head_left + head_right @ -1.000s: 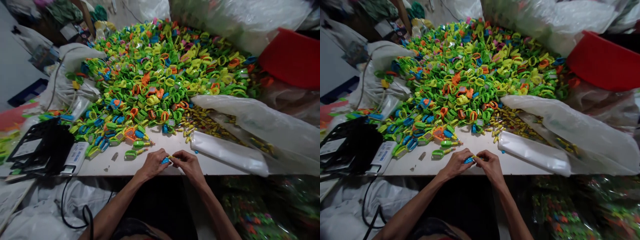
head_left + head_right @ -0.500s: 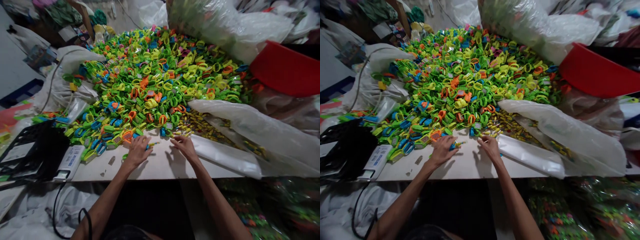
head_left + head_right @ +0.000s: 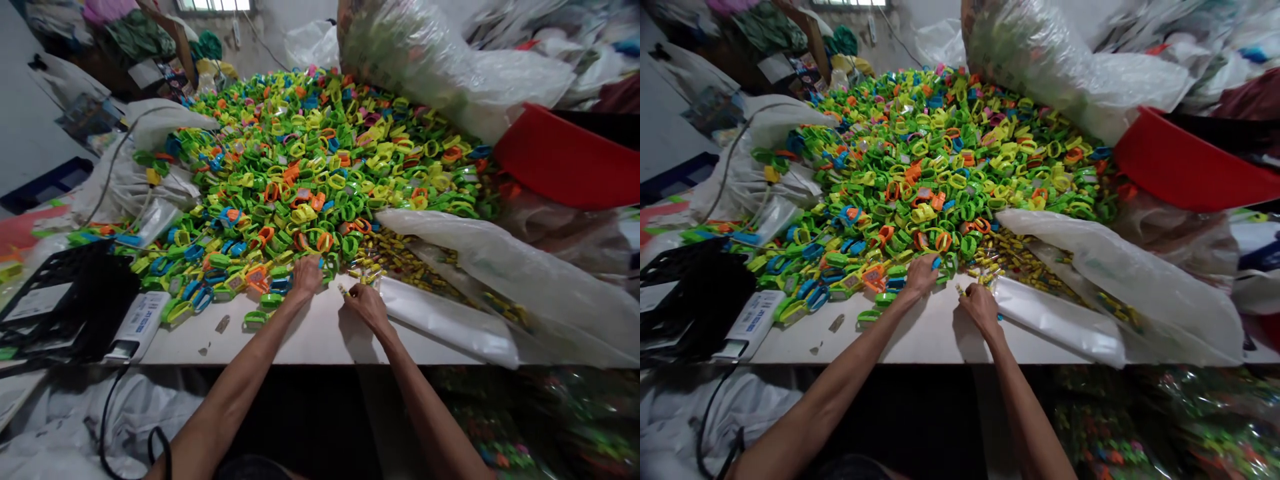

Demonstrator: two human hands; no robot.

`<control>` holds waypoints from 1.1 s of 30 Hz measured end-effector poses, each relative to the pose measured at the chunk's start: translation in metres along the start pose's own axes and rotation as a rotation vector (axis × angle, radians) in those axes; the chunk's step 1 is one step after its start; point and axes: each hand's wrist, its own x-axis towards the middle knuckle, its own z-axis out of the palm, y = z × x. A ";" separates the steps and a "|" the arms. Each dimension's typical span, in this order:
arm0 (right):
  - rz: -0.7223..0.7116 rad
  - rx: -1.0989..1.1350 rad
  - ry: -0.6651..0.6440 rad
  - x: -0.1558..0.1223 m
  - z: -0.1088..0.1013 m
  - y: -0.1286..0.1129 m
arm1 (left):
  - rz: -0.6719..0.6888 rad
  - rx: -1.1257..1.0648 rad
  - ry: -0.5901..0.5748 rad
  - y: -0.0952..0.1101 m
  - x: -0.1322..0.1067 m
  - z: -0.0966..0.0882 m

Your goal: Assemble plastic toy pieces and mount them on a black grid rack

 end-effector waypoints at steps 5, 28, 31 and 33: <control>0.079 0.582 -0.114 -0.021 -0.001 0.001 | 0.006 -0.206 0.059 -0.007 -0.027 -0.016; 0.005 0.859 -0.223 -0.082 0.000 -0.002 | -0.421 -1.239 -0.117 0.017 -0.099 -0.016; 0.031 0.969 -0.207 -0.084 -0.008 -0.009 | -0.442 -1.296 -0.099 0.020 -0.102 -0.019; 0.005 1.007 -0.219 -0.086 -0.012 -0.015 | -0.394 -1.214 -0.122 0.021 -0.105 -0.022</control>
